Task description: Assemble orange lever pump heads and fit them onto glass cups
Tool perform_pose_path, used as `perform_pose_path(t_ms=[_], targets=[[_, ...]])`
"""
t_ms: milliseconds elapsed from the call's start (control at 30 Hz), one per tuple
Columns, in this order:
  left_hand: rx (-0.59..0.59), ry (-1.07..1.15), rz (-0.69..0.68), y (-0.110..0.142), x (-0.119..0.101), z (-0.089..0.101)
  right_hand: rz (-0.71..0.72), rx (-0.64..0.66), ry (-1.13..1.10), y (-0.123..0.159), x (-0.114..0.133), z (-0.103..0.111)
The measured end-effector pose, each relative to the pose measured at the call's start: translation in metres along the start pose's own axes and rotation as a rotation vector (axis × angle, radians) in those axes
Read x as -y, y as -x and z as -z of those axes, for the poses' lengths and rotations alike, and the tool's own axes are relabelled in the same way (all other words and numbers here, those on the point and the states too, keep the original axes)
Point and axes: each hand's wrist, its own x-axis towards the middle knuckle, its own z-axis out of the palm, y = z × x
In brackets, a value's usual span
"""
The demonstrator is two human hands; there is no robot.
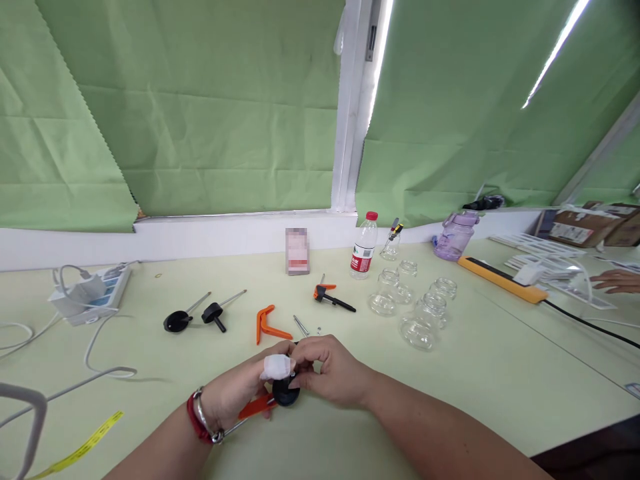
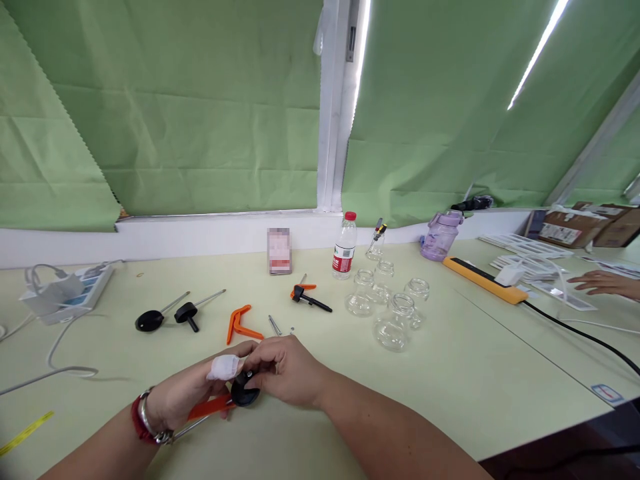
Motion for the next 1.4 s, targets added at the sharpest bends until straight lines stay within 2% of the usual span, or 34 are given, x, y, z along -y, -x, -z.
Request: perform_pose_path(t_ms=[100,367,567,800,1167,1400], targets=[[0.021,0.023,-0.011,-0.0001,0.0010,0.0002,0.008,-0.008,-0.007,-0.0001,-0.0021,-0.0002],[0.040,0.000,-0.016,0.0020,-0.0020,-0.0017,-0.119,-0.017,-0.018,0.0017,-0.0023,-0.0014],[0.059,-0.032,-0.036,0.0012,-0.0001,0.0005,-0.141,-0.040,-0.013,0.0006,-0.0012,-0.0012],[0.040,0.010,-0.021,-0.0004,0.0018,0.0014,-0.022,-0.010,-0.037,0.0009,-0.0022,-0.0013],[0.048,0.006,-0.021,0.0006,-0.0020,-0.0012,-0.126,-0.032,-0.019,0.0015,-0.0025,-0.0020],[0.032,0.021,-0.020,-0.0016,0.0019,0.0018,-0.031,0.004,-0.038,0.0011,-0.0009,-0.0014]])
